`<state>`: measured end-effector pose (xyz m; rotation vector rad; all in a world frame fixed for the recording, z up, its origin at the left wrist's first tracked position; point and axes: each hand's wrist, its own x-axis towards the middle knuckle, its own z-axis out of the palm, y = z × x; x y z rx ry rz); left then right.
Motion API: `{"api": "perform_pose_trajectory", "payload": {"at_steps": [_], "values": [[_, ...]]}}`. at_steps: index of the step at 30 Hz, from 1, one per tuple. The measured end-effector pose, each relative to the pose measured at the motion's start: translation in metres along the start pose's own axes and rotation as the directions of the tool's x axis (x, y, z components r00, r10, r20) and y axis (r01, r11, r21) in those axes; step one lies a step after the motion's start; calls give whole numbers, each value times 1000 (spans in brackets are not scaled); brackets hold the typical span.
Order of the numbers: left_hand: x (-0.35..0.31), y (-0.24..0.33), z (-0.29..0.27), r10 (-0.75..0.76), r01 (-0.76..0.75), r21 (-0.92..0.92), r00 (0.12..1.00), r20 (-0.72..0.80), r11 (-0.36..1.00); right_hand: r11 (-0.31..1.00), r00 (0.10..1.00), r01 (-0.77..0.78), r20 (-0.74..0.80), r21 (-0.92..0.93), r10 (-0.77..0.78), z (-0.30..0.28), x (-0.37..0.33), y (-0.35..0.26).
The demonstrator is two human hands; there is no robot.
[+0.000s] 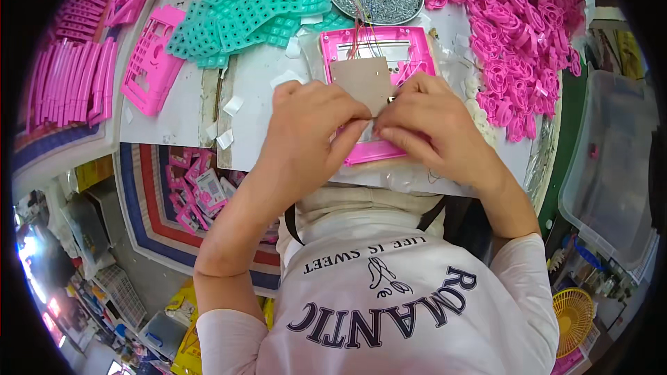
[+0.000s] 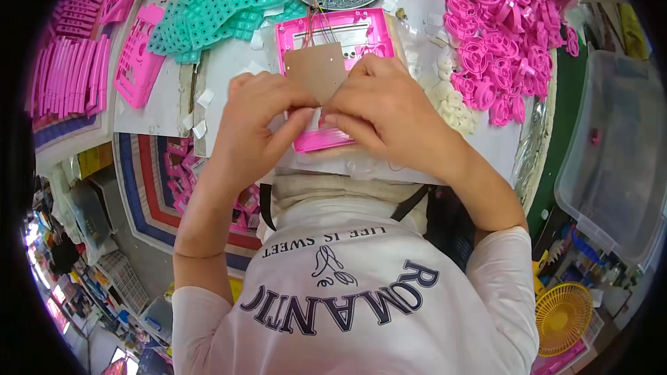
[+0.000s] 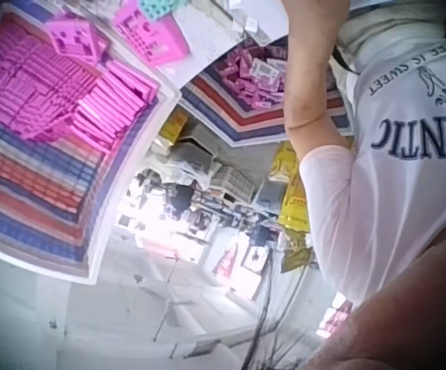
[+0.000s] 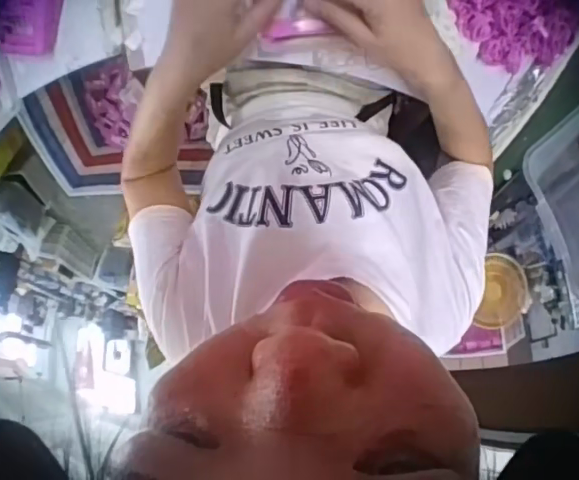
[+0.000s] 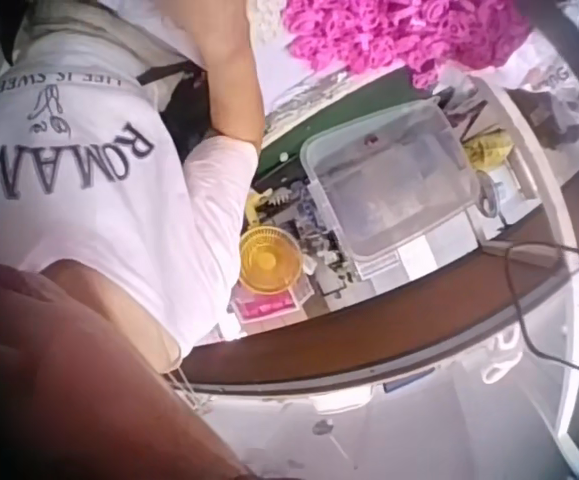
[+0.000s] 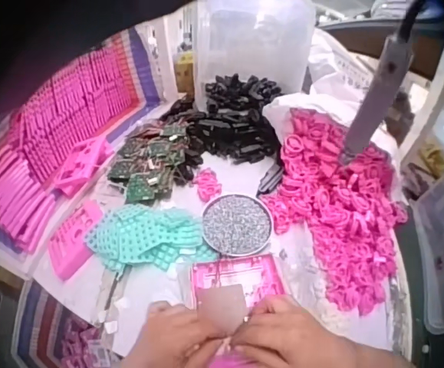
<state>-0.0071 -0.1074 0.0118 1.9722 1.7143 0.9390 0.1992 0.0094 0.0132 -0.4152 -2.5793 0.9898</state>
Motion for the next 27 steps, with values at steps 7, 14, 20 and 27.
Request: {"api": "perform_pose_trajectory", "payload": {"at_steps": [7,14,20,27], "values": [[0,-11,12,-100,107,-213,994,42,971,972,980,-193,-30,136,199,4,14,5],[-1,-12,15,-43,42,-111,999,-13,993,980,984,-178,45,87,174,3,16,7],[-6,-11,32,15,-17,-12,988,-151,1000,946,959,-282,87,161,271,0,15,5],[-11,-2,44,-1,16,59,972,-234,998,918,954,-281,-21,280,298,11,11,7]]}}
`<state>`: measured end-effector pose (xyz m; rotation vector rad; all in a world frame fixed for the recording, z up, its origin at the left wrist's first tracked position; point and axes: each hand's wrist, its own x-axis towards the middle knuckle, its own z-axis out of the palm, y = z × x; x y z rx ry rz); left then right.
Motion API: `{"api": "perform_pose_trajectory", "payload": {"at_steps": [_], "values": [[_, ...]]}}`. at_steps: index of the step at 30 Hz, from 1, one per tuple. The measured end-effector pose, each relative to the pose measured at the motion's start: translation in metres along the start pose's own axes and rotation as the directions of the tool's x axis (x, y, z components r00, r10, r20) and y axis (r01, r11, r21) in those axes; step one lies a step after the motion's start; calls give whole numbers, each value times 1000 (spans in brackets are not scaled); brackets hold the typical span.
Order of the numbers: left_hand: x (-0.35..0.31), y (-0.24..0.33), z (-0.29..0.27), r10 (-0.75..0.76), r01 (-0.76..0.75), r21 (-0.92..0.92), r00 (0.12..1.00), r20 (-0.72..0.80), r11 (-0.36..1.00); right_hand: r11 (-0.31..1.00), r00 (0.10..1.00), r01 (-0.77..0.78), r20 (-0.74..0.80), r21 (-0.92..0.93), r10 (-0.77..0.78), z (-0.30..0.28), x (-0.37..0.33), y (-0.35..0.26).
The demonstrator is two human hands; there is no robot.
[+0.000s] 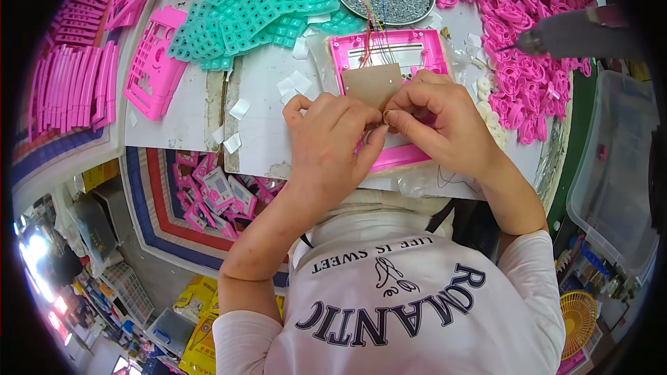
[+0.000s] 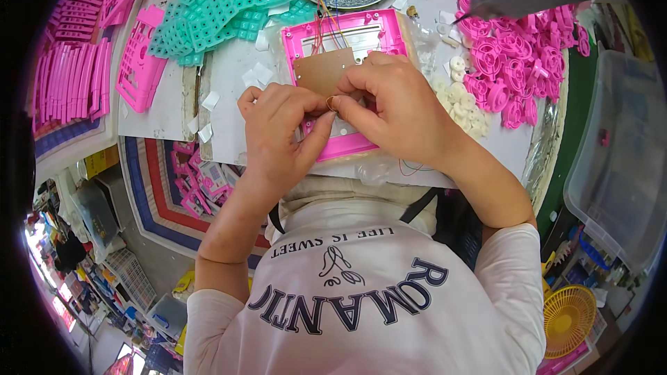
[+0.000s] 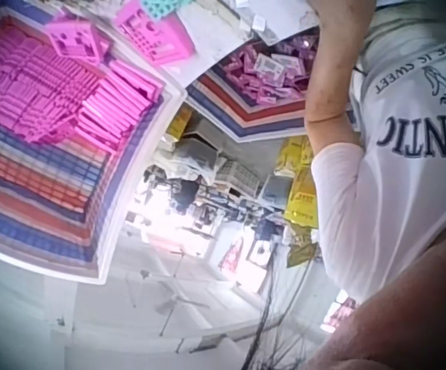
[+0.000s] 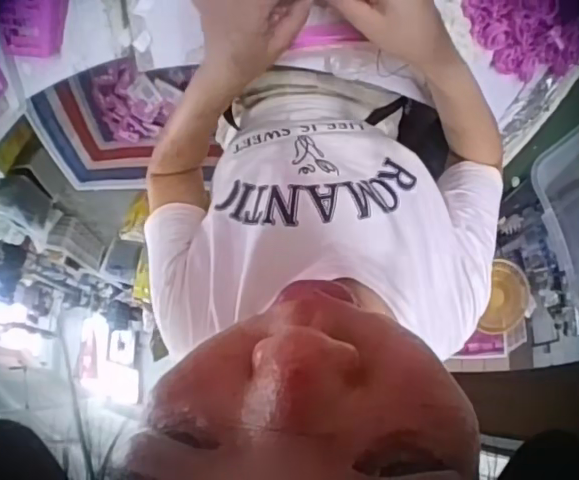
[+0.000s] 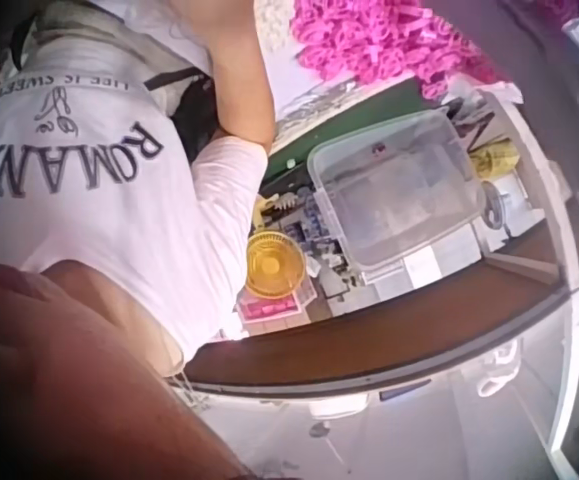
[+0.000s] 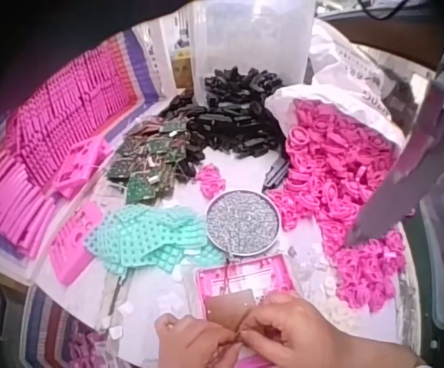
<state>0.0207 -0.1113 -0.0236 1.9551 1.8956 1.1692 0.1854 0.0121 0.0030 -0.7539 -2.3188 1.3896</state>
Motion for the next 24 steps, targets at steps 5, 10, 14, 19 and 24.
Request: {"api": "perform_pose_trajectory", "payload": {"at_steps": [5,10,14,19,24], "values": [[-2,4,7,-37,42,85,998,-54,995,1000,999,-17,33,-7,18,-1,2,-2],[0,8,12,-69,79,92,991,-115,993,1000,1000,15,18,-13,-15,0,1,-2],[-1,8,12,-83,91,83,991,-104,992,998,999,32,-1,-62,-32,2,0,-2],[-4,-3,-6,-88,89,2,996,-29,996,995,996,-79,42,59,77,-2,-3,1],[-3,-2,-14,-93,94,-67,996,20,993,995,998,-57,46,87,53,-2,-3,4]]}}
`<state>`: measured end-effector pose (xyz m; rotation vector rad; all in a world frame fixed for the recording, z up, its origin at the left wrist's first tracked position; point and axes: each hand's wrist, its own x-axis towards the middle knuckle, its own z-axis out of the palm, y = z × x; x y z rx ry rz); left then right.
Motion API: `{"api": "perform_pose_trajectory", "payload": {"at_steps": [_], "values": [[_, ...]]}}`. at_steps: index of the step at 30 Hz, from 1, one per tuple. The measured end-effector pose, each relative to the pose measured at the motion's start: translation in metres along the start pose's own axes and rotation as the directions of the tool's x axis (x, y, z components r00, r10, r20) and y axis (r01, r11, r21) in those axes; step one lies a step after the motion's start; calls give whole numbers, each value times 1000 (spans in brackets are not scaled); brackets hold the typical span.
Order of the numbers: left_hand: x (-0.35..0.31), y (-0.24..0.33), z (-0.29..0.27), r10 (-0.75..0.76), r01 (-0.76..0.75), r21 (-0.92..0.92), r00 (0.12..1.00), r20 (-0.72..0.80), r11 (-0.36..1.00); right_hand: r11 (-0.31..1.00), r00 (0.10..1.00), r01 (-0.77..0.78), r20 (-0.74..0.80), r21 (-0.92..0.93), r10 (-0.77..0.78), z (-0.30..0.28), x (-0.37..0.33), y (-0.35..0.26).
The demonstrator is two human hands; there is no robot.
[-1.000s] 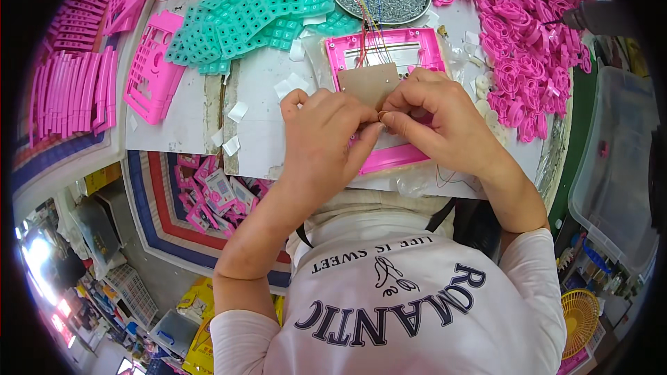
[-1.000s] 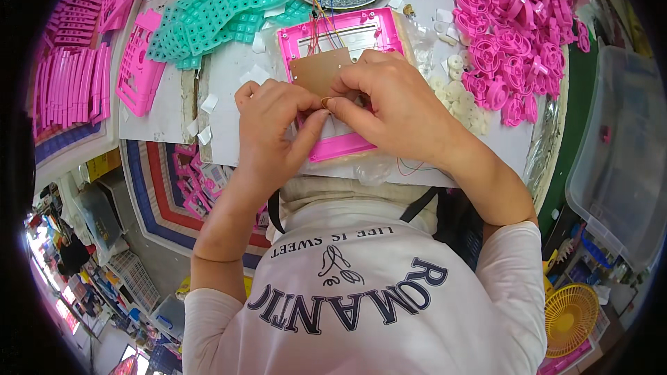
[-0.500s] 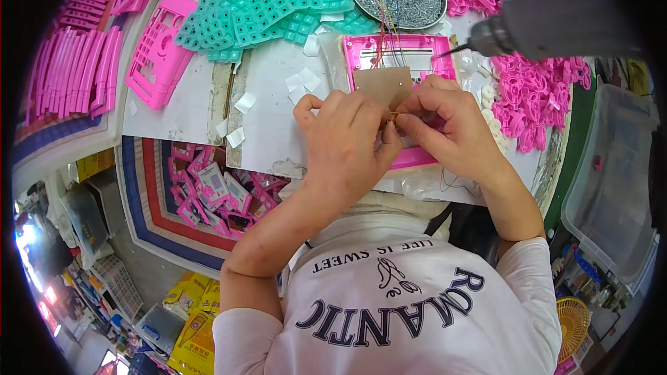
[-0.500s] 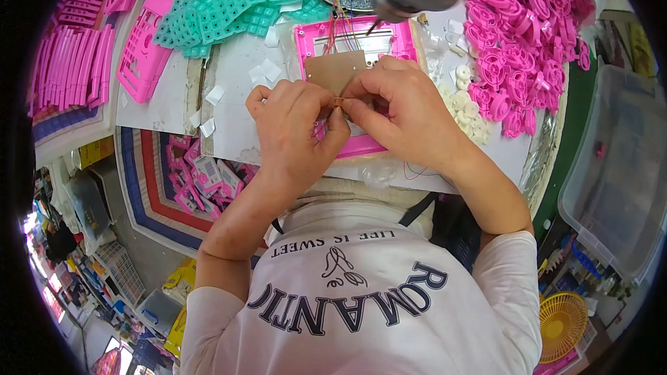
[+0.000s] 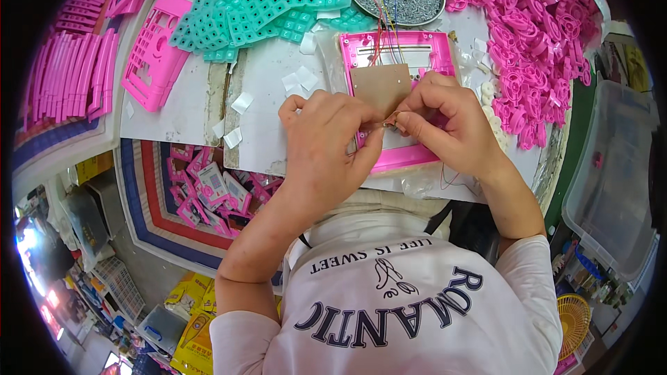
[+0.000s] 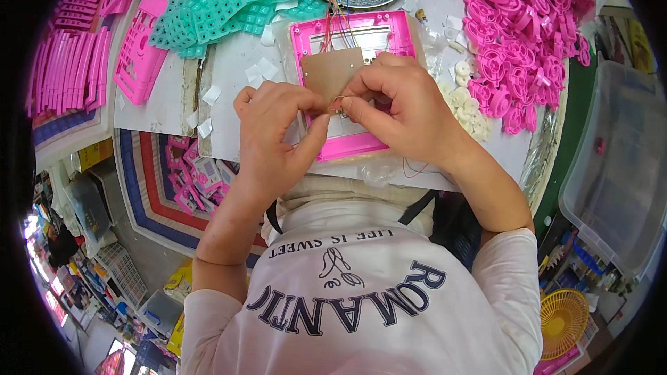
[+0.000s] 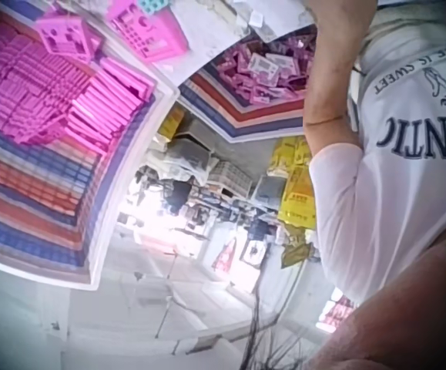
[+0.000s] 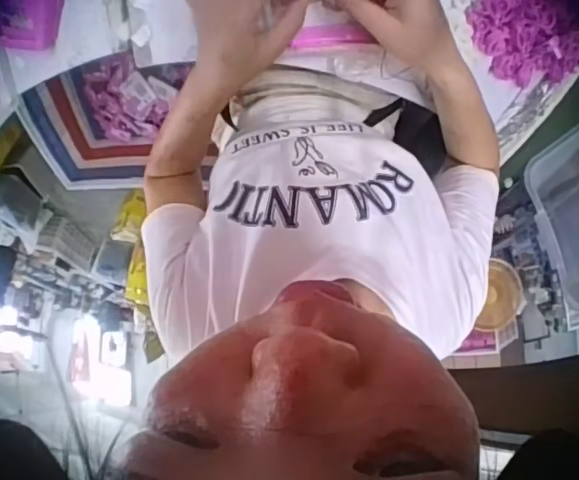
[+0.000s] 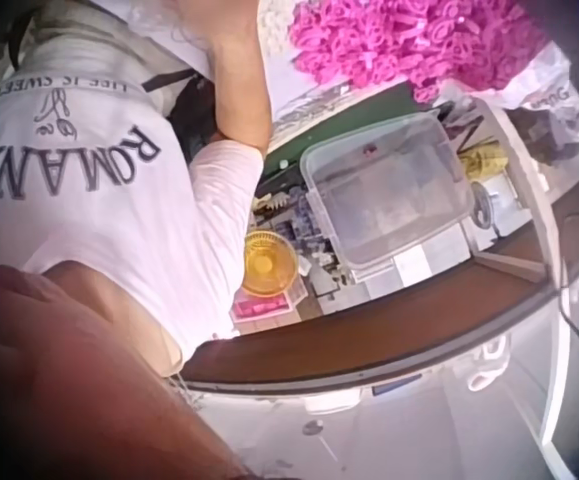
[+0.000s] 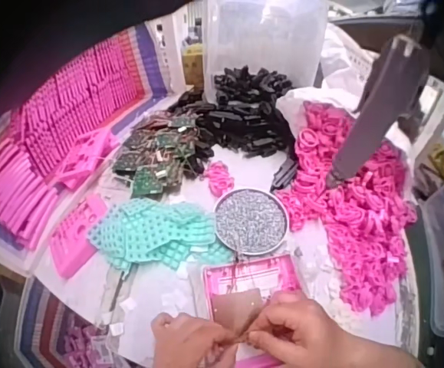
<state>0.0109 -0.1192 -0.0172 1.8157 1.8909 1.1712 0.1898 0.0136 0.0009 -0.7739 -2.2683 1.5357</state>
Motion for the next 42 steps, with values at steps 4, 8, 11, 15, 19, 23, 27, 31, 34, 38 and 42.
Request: {"api": "perform_pose_trajectory", "payload": {"at_steps": [4,8,11,15,19,23,27,31,34,38,42], "values": [[1,0,4,2,-2,-37,1000,-4,999,1000,1000,-12,-4,24,12,0,0,-1],[1,1,6,-3,3,-53,1000,-13,999,1000,1000,8,-17,3,-8,1,0,-1],[2,2,7,-6,6,-56,1000,-4,998,1000,1000,17,-17,-12,-17,0,0,-2],[2,1,8,16,-17,-60,1000,-6,998,1000,1000,11,-12,7,-11,0,1,-2],[1,2,11,13,-13,-41,1000,-12,999,997,998,56,-13,-45,-57,-1,1,-3],[3,8,14,-29,29,49,1000,7,998,985,993,118,7,-127,-118,-1,2,-3],[5,8,17,-17,18,60,1000,-15,998,998,999,38,-8,-48,-38,-2,0,-5],[5,5,6,-18,18,37,1000,-2,999,998,998,65,-24,-13,-66,-2,0,0],[4,7,7,-16,16,27,1000,0,1000,999,999,43,-18,-33,-43,-1,0,1],[3,5,12,2,0,41,999,-47,999,1000,999,-26,-23,1,26,0,0,-3],[5,8,10,-47,46,-32,999,-18,998,968,985,137,-72,-212,-155,1,1,-3]]}}
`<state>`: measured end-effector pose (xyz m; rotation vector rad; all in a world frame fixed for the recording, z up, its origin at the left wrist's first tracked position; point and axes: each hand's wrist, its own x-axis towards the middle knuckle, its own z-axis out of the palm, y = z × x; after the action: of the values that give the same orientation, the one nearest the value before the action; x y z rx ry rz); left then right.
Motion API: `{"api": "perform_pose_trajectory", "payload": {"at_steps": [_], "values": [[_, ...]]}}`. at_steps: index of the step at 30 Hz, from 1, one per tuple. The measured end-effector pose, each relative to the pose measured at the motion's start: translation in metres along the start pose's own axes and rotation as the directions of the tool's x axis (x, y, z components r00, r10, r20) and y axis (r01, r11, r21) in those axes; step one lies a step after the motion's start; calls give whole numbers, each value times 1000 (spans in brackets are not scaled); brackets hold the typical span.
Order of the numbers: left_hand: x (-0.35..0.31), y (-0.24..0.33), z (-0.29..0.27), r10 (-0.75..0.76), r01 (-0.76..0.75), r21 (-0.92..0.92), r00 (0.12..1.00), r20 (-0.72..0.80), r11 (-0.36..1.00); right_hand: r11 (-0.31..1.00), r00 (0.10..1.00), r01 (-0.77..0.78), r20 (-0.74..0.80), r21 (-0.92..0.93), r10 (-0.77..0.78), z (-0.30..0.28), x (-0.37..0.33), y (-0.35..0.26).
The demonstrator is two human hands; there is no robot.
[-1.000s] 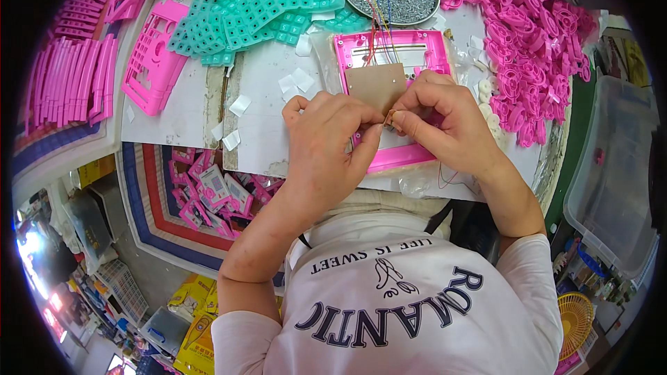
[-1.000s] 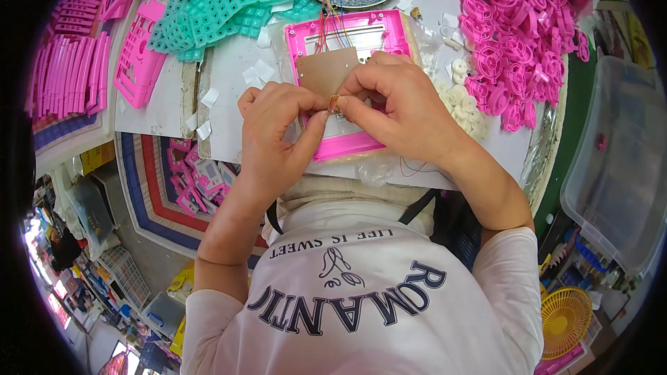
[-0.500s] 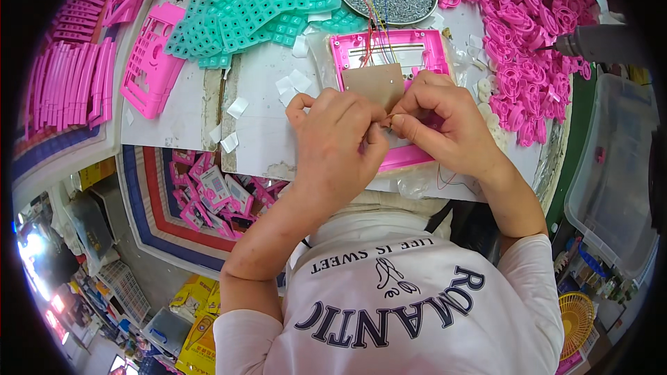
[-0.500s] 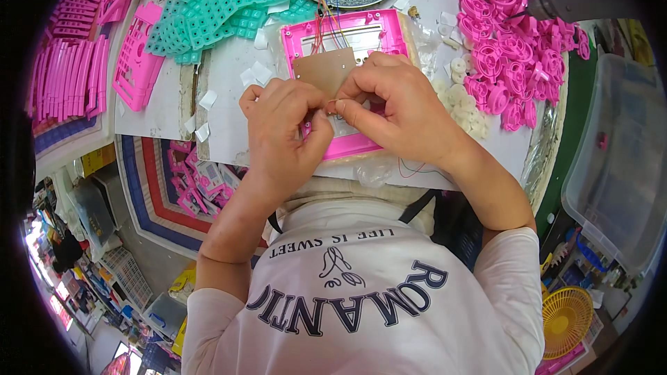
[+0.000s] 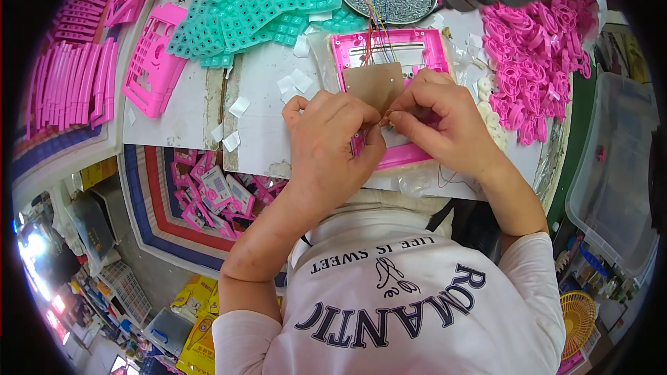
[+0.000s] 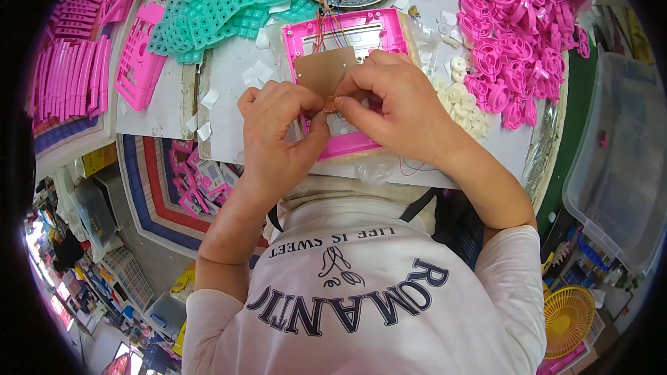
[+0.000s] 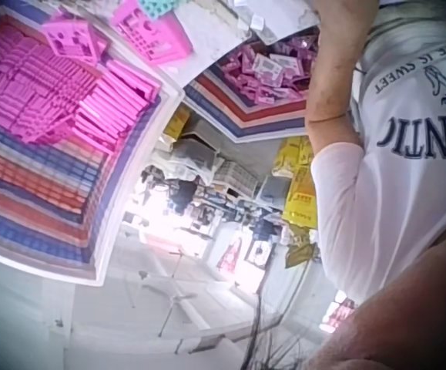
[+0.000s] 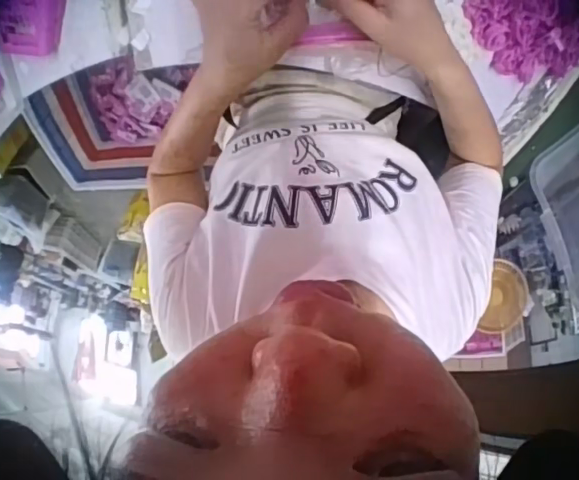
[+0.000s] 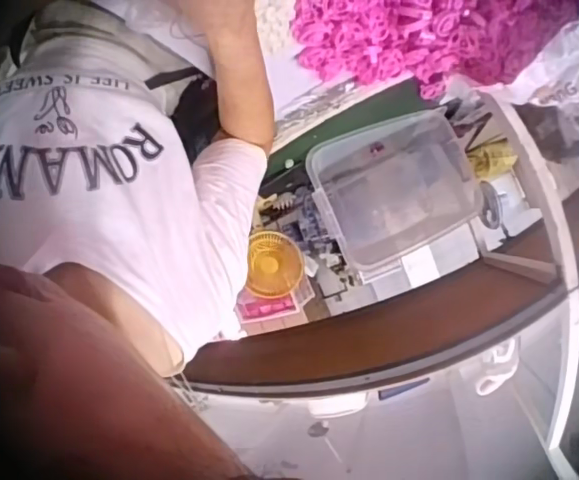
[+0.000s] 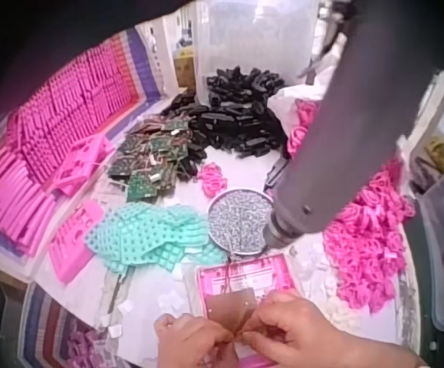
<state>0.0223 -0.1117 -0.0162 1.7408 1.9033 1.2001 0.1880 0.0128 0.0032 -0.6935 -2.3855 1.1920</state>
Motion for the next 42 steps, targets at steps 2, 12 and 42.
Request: {"api": "perform_pose_trajectory", "payload": {"at_steps": [2,12,42], "values": [[-1,-1,1,-30,30,-67,1000,6,997,924,953,214,-139,-317,-268,10,2,0],[-1,10,-3,19,-21,-114,1000,-19,993,997,994,-1,-106,80,10,13,-29,-11],[6,-17,-11,32,-19,-95,991,131,995,823,949,290,261,-488,-180,15,-35,-23]]}}
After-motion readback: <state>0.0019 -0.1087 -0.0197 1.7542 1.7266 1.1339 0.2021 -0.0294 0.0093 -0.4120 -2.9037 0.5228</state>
